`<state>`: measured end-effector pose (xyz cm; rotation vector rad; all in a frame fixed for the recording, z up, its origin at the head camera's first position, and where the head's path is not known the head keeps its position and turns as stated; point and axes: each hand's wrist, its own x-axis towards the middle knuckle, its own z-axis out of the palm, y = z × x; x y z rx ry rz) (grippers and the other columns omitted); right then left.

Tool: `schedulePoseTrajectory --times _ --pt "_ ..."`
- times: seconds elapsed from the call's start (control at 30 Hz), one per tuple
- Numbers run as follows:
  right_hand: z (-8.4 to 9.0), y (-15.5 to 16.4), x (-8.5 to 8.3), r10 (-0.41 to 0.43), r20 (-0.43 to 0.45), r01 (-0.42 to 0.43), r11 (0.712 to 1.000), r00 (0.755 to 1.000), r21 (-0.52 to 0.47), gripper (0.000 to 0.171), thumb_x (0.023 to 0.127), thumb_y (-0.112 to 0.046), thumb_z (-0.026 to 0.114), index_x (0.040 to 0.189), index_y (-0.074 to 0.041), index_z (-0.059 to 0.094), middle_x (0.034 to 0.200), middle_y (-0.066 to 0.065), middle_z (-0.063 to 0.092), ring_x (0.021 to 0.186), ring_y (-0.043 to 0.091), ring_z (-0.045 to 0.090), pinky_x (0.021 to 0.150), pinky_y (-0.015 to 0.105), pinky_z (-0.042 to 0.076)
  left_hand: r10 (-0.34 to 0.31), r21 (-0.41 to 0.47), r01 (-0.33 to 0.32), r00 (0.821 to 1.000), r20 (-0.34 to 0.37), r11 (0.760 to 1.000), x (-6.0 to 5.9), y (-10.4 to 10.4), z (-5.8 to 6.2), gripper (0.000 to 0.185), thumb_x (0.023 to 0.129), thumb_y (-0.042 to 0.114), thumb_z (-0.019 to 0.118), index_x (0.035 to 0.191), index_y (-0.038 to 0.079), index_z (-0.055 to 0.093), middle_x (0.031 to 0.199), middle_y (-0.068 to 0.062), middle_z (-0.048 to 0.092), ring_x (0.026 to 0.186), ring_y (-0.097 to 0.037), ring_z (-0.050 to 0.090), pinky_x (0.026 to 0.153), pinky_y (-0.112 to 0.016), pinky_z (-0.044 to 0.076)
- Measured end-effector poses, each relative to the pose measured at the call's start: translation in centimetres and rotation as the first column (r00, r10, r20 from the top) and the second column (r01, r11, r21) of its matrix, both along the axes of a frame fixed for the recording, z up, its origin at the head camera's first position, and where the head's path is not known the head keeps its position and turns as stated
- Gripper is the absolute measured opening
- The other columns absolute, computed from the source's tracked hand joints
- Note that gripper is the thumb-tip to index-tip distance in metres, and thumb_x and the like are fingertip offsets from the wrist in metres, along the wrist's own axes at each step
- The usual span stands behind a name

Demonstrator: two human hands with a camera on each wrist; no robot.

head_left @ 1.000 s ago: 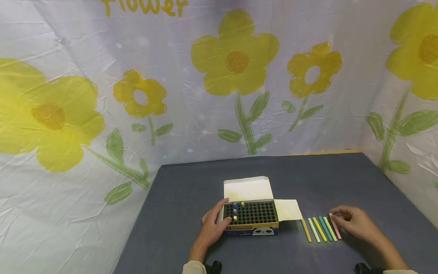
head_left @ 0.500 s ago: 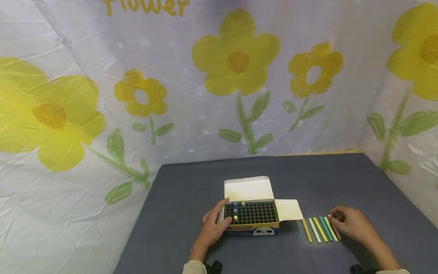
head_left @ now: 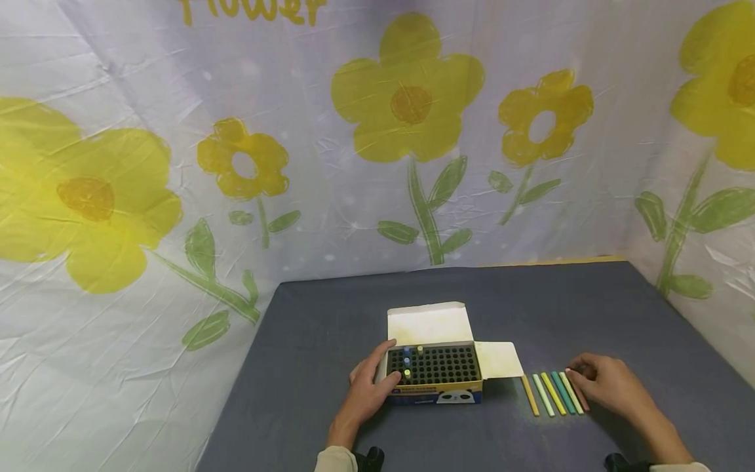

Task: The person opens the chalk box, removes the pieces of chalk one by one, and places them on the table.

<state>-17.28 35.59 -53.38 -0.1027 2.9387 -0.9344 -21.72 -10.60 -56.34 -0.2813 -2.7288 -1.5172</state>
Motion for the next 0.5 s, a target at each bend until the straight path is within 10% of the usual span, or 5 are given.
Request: schedulePoseTrajectory --times 0.5 --pt "1.8 -1.9 0.4 -0.116 -0.111 0.071 0.936 0.987 -0.346 0.043 0.103 -0.035 0.06 0.134 -0.005 0.062 0.091 0.008 0.069 0.079 0.012 0.065 0.068 0.027 0.049 -0.004 0.007 0.004 1.0 -0.004 1.0 0.0 0.0 0.2 0.06 0.092 0.036 0.065 0.146 0.053 0.045 0.154 0.004 0.049 0.144 -0.041 0.029 0.103 -0.071 0.031"
